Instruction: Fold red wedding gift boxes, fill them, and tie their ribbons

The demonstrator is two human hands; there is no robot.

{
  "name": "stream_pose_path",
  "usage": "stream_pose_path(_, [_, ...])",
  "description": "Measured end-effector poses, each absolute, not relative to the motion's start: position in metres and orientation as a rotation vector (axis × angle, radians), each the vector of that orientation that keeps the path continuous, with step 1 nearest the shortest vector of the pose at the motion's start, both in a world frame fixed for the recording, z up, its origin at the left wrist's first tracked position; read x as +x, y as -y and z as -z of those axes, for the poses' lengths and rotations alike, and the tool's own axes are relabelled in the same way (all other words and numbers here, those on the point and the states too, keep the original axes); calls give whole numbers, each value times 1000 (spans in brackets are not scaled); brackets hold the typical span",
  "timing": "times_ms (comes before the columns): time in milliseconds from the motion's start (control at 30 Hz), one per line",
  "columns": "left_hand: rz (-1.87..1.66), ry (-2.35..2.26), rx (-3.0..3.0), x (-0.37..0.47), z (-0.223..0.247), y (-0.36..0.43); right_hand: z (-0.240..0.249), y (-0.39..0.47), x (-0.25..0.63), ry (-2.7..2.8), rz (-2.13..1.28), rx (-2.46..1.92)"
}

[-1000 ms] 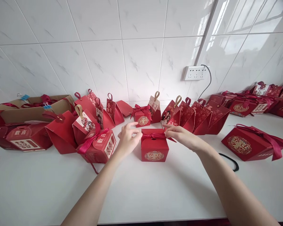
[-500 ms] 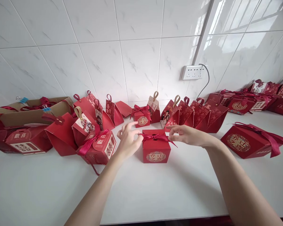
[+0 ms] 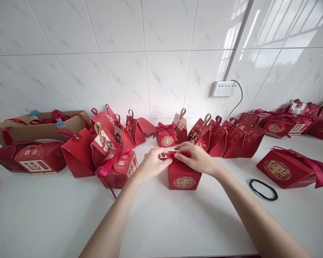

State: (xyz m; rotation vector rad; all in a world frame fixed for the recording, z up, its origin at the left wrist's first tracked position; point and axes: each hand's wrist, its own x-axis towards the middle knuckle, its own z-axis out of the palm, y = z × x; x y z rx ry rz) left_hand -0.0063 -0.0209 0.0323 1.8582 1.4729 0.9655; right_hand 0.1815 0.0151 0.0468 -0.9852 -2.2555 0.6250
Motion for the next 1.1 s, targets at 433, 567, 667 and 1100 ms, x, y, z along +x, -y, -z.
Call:
stream_pose_path(433, [-1002,-1422,1856,4,-32,24,-77,2,187,2307,-466,-976])
stream_pose_path(567, [-1021,-1244,1659,5,-28,18,-59,19,174,2457,-117,-935])
stream_pose_path(667, [-1095,-1232,1632,5,-28,17,-43,27,160,2477,226,-933])
stream_pose_path(1100, [-1086,-1272,1625,3,-26,15,1,48,133,2049,580,-1081])
